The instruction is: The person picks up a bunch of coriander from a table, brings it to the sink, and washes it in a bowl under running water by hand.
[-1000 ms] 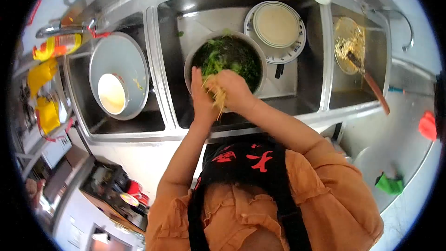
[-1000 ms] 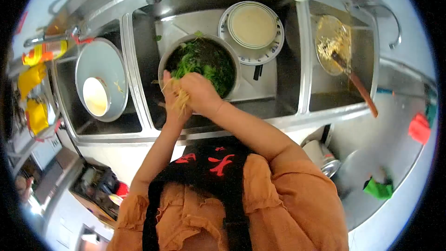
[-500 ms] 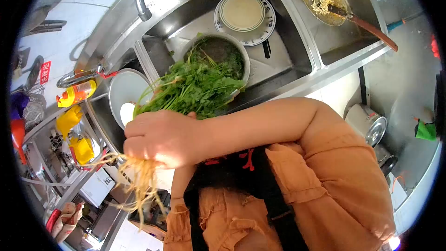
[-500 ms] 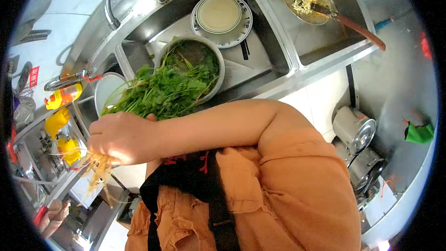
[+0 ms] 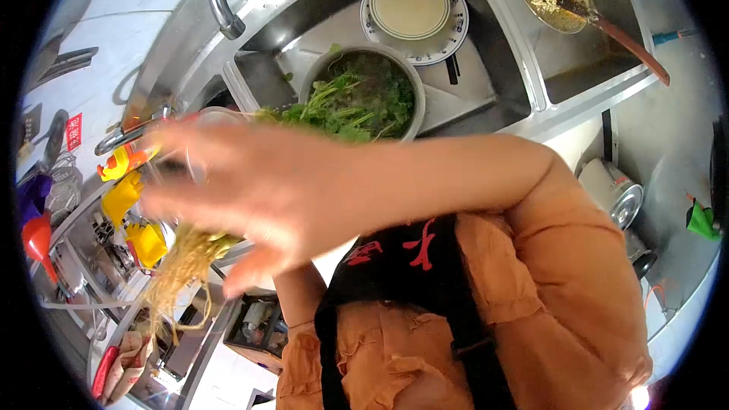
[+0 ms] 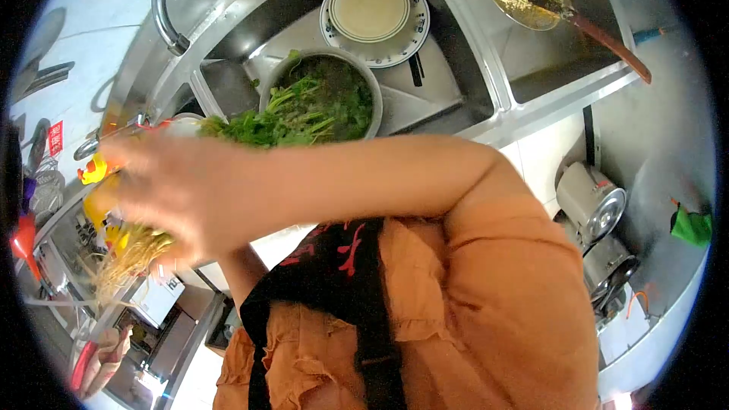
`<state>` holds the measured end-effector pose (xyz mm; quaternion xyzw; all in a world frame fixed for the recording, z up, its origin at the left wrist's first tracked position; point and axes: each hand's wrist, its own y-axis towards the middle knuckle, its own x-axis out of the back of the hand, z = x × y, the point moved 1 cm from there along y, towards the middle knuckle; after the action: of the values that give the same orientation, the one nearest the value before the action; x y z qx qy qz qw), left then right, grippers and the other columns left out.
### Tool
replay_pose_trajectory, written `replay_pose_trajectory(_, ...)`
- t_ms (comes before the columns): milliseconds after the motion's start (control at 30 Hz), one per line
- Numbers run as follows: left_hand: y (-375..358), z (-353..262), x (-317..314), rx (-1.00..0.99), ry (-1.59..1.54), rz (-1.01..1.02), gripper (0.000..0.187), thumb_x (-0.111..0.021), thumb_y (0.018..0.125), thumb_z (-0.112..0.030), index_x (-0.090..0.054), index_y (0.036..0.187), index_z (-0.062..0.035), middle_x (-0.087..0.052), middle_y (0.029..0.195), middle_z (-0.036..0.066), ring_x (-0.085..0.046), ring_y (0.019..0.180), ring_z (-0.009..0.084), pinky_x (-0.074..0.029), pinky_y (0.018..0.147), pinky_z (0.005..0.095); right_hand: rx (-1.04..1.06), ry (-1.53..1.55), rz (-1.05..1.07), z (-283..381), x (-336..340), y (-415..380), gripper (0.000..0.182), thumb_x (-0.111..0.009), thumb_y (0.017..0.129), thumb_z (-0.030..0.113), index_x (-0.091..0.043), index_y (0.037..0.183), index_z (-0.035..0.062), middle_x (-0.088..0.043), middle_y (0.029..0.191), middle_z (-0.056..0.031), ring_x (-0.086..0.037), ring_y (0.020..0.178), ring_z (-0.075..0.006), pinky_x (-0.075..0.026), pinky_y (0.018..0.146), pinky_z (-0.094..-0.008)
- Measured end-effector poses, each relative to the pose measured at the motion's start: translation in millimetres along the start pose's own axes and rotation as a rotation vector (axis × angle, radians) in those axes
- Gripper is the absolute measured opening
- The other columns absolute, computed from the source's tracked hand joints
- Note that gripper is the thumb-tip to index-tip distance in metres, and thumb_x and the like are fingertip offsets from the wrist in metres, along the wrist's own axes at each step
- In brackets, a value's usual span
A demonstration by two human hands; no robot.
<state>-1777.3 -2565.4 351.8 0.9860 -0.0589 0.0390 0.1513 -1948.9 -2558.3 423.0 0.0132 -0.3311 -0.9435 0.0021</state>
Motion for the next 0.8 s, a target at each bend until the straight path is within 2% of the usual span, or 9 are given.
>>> replay_pose_trajectory(67,4.4,0.3,9.2,0.017,-0.058,-0.004,0.046,-0.07,0.075,-0.025,-0.046,0.111,-0.0088,-0.041,0.129,0.026,-0.048,0.113,0.0334,-0.04,0.098,0.0465,-0.052,-0.283,-0.137,-32.4,40.5,-9.5,0.049,-0.07,0.073,0.024,-0.054,0.115,0.0052,-0.051,0.114,-0.0147,-0.056,0.1,-0.0267,-0.047,0.083,-0.0346)
replay_pose_trajectory(133,4.9,4.1,26.5,0.124,-0.254,-0.024,0.039,-0.068,0.075,-0.021,-0.045,0.104,-0.009,-0.043,0.125,0.029,-0.045,0.115,0.0386,-0.038,0.099,0.0521,-0.511,-0.232,-0.068,-92.9,67.6,-42.3,0.037,-0.061,0.082,0.018,-0.054,0.116,0.0063,-0.054,0.108,-0.0125,-0.062,0.086,-0.0235,-0.048,0.079,-0.0333)
replay_pose_trajectory(233,0.7,17.3,51.0,0.138,-0.215,-0.033,0.04,-0.062,0.079,-0.024,-0.048,0.11,-0.0049,-0.048,0.122,0.021,-0.043,0.119,0.0361,-0.034,0.101,0.0528,-0.651,-0.665,0.422,-187.1,73.6,-112.6,0.038,-0.059,0.083,0.018,-0.052,0.119,0.004,-0.053,0.112,-0.0157,-0.057,0.102,-0.0289,-0.045,0.09,-0.0366)
replay_pose_trajectory(300,4.6,22.6,55.6,0.149,-0.175,-0.056,0.041,-0.064,0.077,-0.022,-0.044,0.109,-0.0041,-0.052,0.112,0.02,-0.046,0.114,0.0395,-0.036,0.099,0.0522,-0.757,-0.646,0.515,-231.3,47.9,-151.1,0.044,-0.059,0.082,0.022,-0.051,0.122,0.0062,-0.05,0.118,-0.016,-0.049,0.111,-0.0324,-0.042,0.094,-0.0394)
replay_pose_trajectory(400,5.2,20.9,55.1,0.154,-0.192,-0.051,0.042,-0.062,0.077,-0.023,-0.044,0.109,-0.0024,-0.053,0.107,0.018,-0.047,0.112,0.0384,-0.034,0.1,0.0514,-0.905,-0.692,0.245,-241.7,1.3,-166.4,0.049,-0.055,0.078,0.003,-0.048,0.126,0.0085,-0.045,0.127,-0.0169,-0.043,0.119,-0.0339,-0.038,0.099,-0.04)
replay_pose_trajectory(500,6.6,23.5,62.6,0.112,-0.226,0.016,0.041,-0.058,0.078,-0.023,-0.047,0.112,-0.0021,-0.054,0.111,0.016,-0.047,0.115,0.0347,-0.034,0.101,0.051,-0.776,-0.631,0.064,-228.1,-14.4,-155.9,0.048,-0.053,0.077,0.0,-0.049,0.124,0.0075,-0.041,0.13,-0.0195,-0.041,0.12,-0.0366,-0.037,0.099,-0.0403)
replay_pose_trajectory(633,4.7,24.7,69.6,0.068,-0.244,0.098,0.042,-0.058,0.079,-0.026,-0.047,0.113,-0.003,-0.054,0.111,0.016,-0.047,0.115,0.0355,-0.033,0.101,0.0508,-0.287,-0.716,0.075,-216.3,-41.3,-134.9,0.034,-0.055,0.075,0.001,-0.058,0.108,0.0102,-0.052,0.115,-0.0164,-0.049,0.109,-0.0329,-0.041,0.091,-0.0408)
replay_pose_trajectory(733,6.4,15.9,68.7,0.044,-0.23,0.064,0.043,-0.06,0.078,-0.028,-0.047,0.112,-0.004,-0.054,0.107,0.016,-0.048,0.11,0.0361,-0.032,0.101,0.0508,-0.558,-0.586,0.641,-234.5,-39.6,-118.6,0.022,-0.055,0.077,0.007,-0.06,0.098,0.0085,-0.059,0.101,-0.0134,-0.055,0.099,-0.0313,-0.044,0.085,-0.0417)
replay_pose_trajectory(800,5.9,9.0,72.5,-0.002,-0.228,-0.017,0.045,-0.061,0.076,-0.028,-0.046,0.111,-0.0027,-0.053,0.101,0.014,-0.05,0.105,0.0335,-0.032,0.101,0.051,-0.6,-0.728,0.555,-232.9,-19.6,-123.3,0.02,-0.052,0.079,0.008,-0.062,0.095,0.0073,-0.061,0.092,-0.014,-0.058,0.091,-0.0331,-0.047,0.078,-0.0429)
